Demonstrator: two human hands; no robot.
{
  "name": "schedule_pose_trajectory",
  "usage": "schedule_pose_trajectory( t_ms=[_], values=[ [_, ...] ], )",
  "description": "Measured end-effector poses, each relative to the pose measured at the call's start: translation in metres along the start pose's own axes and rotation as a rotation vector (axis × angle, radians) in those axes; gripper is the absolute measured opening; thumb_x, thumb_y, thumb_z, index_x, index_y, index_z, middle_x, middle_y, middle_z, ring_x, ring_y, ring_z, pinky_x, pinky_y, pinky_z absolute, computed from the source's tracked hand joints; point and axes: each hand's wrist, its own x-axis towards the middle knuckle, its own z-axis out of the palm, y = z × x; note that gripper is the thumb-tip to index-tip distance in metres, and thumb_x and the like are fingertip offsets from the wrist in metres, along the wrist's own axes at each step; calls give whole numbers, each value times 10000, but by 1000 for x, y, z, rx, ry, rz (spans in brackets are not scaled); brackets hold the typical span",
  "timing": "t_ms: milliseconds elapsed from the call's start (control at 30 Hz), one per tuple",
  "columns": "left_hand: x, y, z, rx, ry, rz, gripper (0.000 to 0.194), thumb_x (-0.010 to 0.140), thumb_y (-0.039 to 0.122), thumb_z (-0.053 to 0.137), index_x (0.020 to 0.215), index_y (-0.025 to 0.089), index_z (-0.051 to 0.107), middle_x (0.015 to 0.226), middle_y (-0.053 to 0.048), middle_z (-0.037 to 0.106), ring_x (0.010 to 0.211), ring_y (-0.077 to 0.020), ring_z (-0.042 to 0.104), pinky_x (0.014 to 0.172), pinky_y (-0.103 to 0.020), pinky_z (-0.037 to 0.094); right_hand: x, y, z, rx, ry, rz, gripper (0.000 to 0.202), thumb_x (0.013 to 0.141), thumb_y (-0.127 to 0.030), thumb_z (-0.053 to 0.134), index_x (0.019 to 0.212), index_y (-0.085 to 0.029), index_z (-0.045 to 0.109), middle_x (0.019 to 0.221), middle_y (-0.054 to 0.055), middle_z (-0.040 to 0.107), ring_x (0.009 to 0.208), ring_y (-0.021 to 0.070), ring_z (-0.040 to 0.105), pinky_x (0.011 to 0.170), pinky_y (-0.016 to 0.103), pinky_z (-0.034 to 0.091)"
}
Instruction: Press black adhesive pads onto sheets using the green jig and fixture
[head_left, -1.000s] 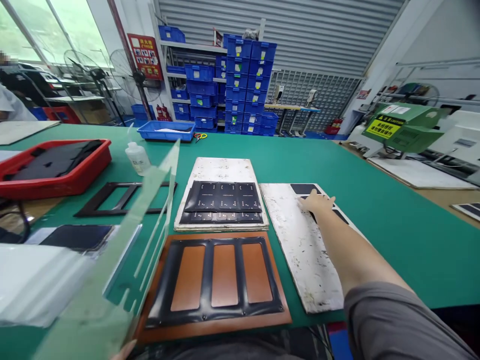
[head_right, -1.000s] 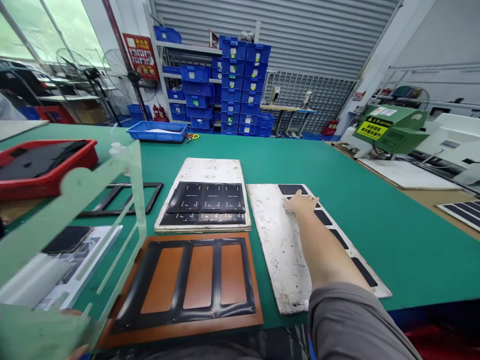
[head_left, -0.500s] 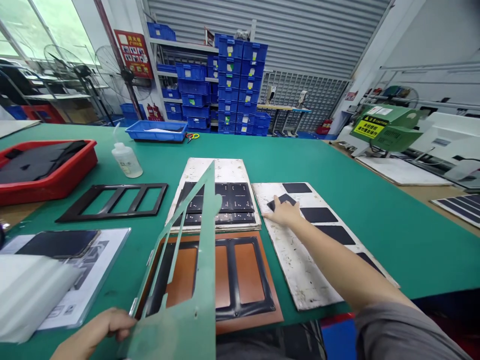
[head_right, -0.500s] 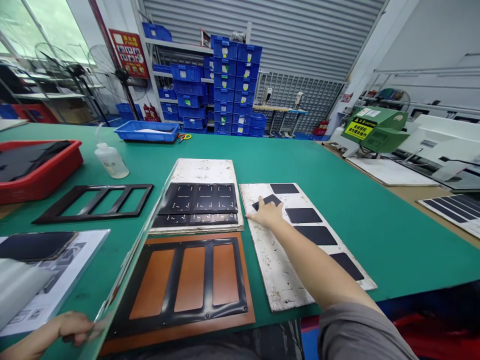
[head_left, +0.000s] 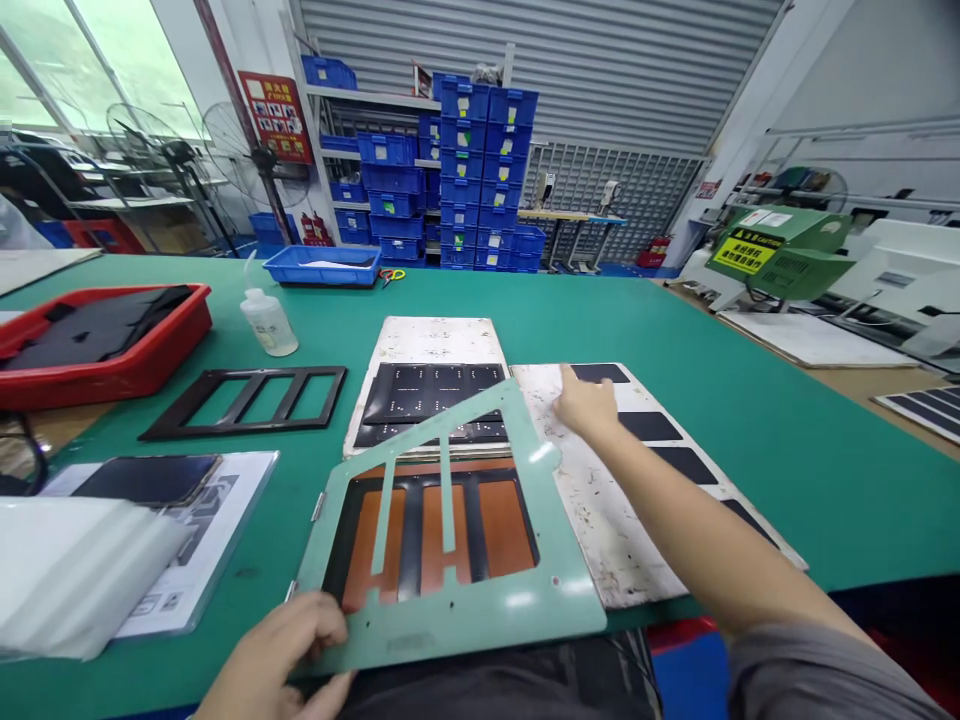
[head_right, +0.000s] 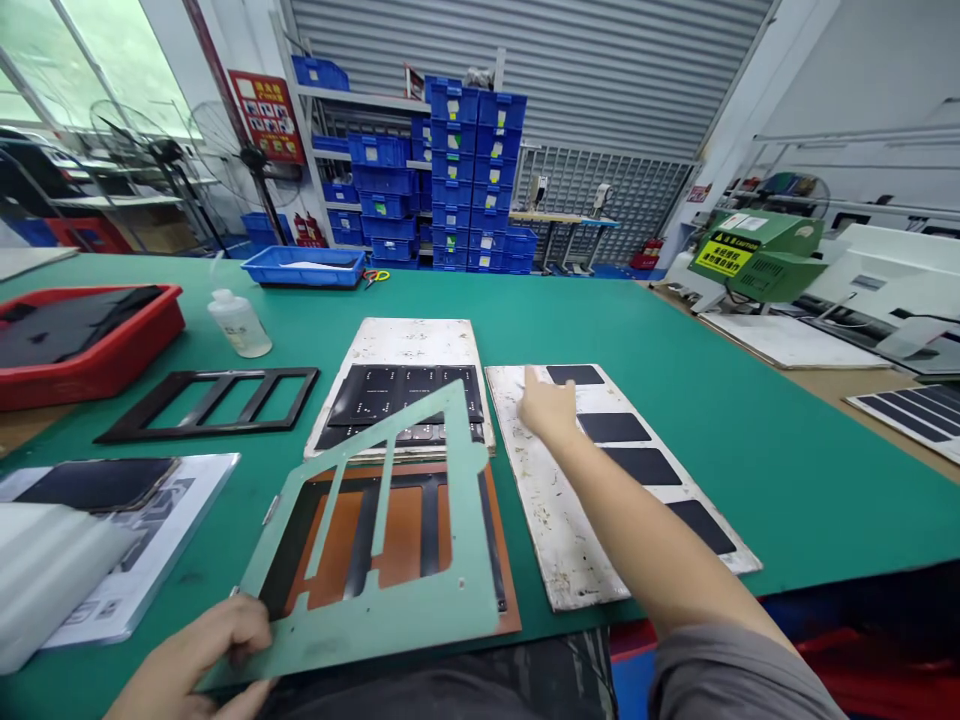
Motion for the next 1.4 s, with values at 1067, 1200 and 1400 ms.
schedule_pose_trajectory(
  t_ms=[1067,1200,1400],
  values=[
    [130,16,73,391,-693,43,1322,385,837,577,1450,193,130,1498,-246,26,1329,-494,-4,909,-761,-43,-104,-27,45,1440,-548,-260,354,658,-258,720,975,-215,567,870,5,640,712,131,600,664,296,505],
    [128,12,76,392,-670,59,1320,386,844,571,1449,201,124,1500,-241,31,1330,-492,-13,920,-750,-47,-102,-26,48,1396,-566,-281,354,676,-276,703,994,-218,557,870,10,637,733,149,610,675,320,512],
    [125,7,77,380,-653,77,1334,415,867,506,1453,167,46,1502,-235,28,1339,-468,-17,919,-757,-24,-93,-21,44,824,-262,-544,324,736,-291,645,1054,-229,626,1081,79,584,1048,228,542,929,430,420]
  ],
)
